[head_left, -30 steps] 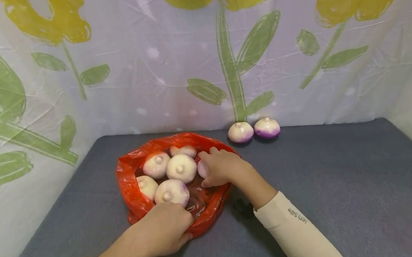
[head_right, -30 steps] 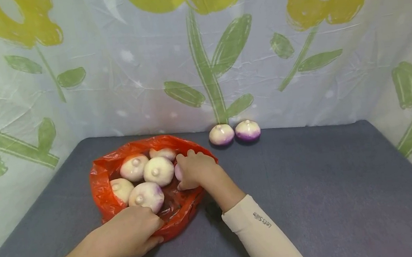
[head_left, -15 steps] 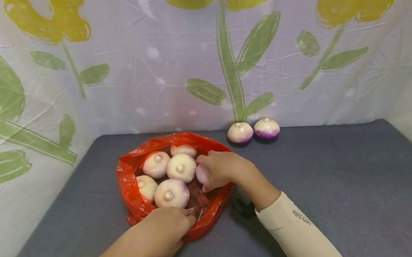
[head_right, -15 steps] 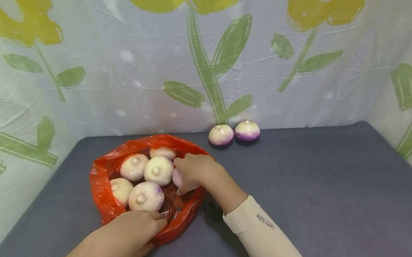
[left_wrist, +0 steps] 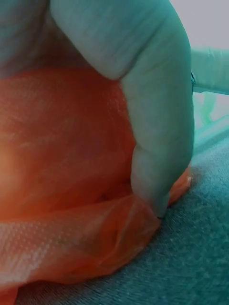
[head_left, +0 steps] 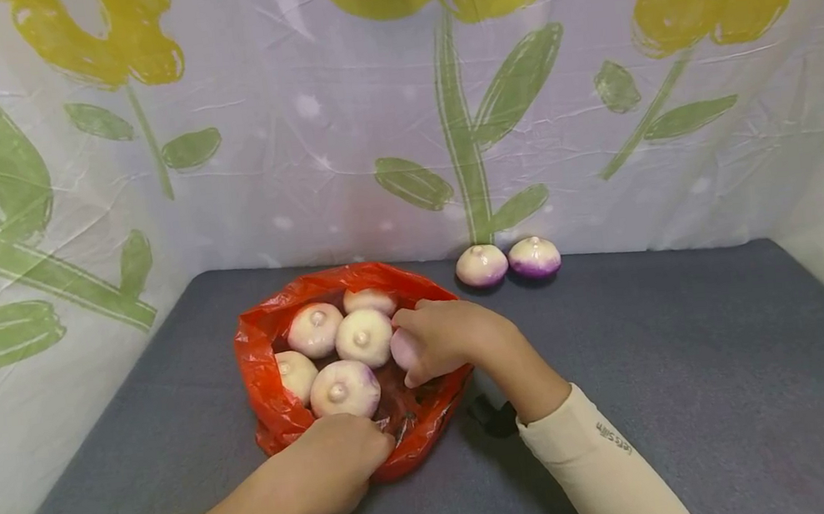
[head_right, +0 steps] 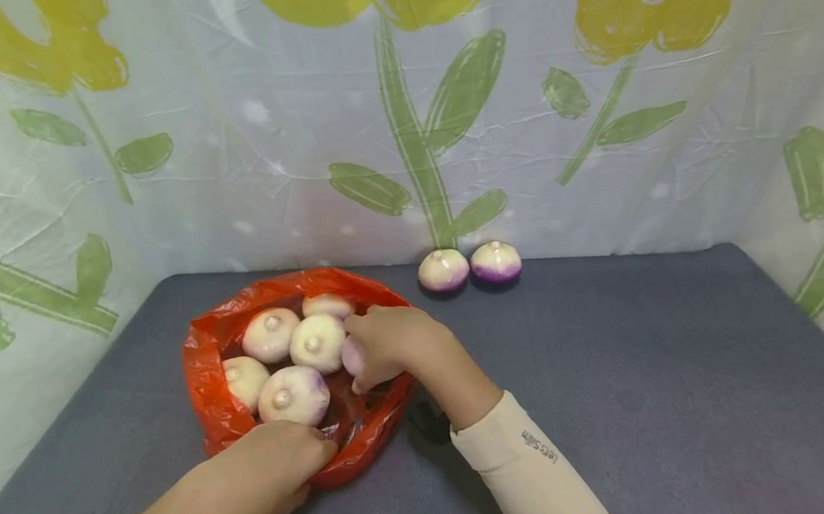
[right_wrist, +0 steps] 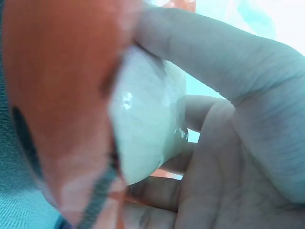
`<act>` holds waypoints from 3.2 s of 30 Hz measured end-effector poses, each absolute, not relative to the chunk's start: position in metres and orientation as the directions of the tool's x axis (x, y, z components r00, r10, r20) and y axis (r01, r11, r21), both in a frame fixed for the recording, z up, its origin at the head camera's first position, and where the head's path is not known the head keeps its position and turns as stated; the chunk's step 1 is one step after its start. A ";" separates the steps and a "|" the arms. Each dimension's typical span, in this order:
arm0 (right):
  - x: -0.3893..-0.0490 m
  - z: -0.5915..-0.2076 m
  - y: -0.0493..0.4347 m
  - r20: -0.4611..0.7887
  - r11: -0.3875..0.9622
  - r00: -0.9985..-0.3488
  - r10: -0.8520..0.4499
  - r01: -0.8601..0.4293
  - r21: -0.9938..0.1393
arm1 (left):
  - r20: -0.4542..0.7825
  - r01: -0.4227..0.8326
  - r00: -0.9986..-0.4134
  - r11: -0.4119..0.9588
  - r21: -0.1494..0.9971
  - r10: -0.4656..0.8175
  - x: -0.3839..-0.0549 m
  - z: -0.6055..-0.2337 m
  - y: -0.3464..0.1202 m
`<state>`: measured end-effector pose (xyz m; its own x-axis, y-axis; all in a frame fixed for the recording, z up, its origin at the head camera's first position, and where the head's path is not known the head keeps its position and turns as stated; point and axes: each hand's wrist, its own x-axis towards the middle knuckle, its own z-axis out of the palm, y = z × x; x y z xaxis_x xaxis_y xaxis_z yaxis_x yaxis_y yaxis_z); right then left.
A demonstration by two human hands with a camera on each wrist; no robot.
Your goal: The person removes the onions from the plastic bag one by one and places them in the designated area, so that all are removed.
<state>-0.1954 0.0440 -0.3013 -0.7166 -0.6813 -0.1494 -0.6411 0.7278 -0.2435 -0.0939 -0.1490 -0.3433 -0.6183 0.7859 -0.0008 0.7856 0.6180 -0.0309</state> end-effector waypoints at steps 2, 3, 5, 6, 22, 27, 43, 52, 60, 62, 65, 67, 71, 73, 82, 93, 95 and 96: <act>-0.194 -0.299 0.045 -0.148 0.722 -0.711 -0.687 -0.646 -0.246 | -0.002 0.783 -0.622 0.622 -0.029 0.783 -0.094 -0.344 -0.148; -0.194 -0.298 0.045 -0.144 0.718 -0.709 -0.691 -0.649 -0.251 | -0.003 0.781 -0.624 0.624 -0.029 0.782 -0.094 -0.344 -0.148; -0.192 -0.296 0.046 -0.137 0.713 -0.706 -0.695 -0.652 -0.259 | -0.006 0.778 -0.628 0.627 -0.028 0.778 -0.094 -0.345 -0.148; -0.192 -0.294 0.047 -0.132 0.711 -0.705 -0.697 -0.653 -0.262 | -0.003 0.779 -0.627 0.627 -0.030 0.779 -0.094 -0.345 -0.148; -0.181 -0.277 0.054 -0.129 0.689 -0.689 -0.713 -0.656 -0.309 | -0.026 0.772 -0.636 0.636 -0.005 0.772 -0.096 -0.346 -0.146; -0.181 -0.274 0.059 -0.119 0.678 -0.693 -0.711 -0.631 -0.376 | -0.034 0.768 -0.641 0.641 0.003 0.767 -0.097 -0.346 -0.146; -0.178 -0.261 0.078 -0.203 0.751 -0.766 -0.610 -0.478 -0.455 | -0.043 0.757 -0.651 0.653 0.032 0.758 -0.096 -0.343 -0.145; -0.180 -0.255 0.092 -0.175 0.710 -0.750 -0.638 -0.485 -0.510 | -0.026 0.764 -0.645 0.645 0.013 0.764 -0.096 -0.345 -0.145; -0.180 -0.250 0.102 -0.147 0.691 -0.747 -0.648 -0.496 -0.526 | -0.034 0.759 -0.649 0.650 0.033 0.760 -0.097 -0.342 -0.145; -0.181 -0.249 0.105 -0.116 0.672 -0.744 -0.658 -0.511 -0.536 | -0.035 0.759 -0.650 0.651 0.033 0.759 -0.097 -0.343 -0.145; -0.183 -0.249 0.111 -0.081 0.659 -0.748 -0.659 -0.521 -0.542 | -0.034 0.758 -0.650 0.651 0.030 0.759 -0.097 -0.343 -0.145; -0.184 -0.249 0.115 -0.080 0.664 -0.760 -0.645 -0.505 -0.552 | -0.032 0.758 -0.651 0.652 0.023 0.758 -0.097 -0.343 -0.145; -0.186 -0.249 0.124 -0.099 0.688 -0.791 -0.603 -0.454 -0.566 | -0.033 0.759 -0.650 0.651 0.014 0.759 -0.096 -0.344 -0.145; -0.187 -0.248 0.128 -0.095 0.691 -0.798 -0.595 -0.448 -0.567 | -0.028 0.762 -0.647 0.647 0.008 0.762 -0.096 -0.345 -0.145; -0.191 -0.246 0.146 -0.043 0.636 -0.790 -0.611 -0.458 -0.621 | -0.025 0.764 -0.645 0.645 0.006 0.764 -0.096 -0.346 -0.145; -0.195 -0.240 0.180 -0.032 0.646 -0.881 -0.472 -0.322 -0.692 | -0.030 0.761 -0.648 0.648 0.009 0.761 -0.097 -0.346 -0.145; -0.197 -0.240 0.184 -0.006 0.643 -0.887 -0.461 -0.329 -0.691 | -0.035 0.761 -0.648 0.649 0.010 0.760 -0.097 -0.346 -0.145; -0.198 -0.240 0.186 0.017 0.641 -0.888 -0.460 -0.346 -0.685 | -0.035 0.761 -0.648 0.648 0.009 0.761 -0.097 -0.346 -0.145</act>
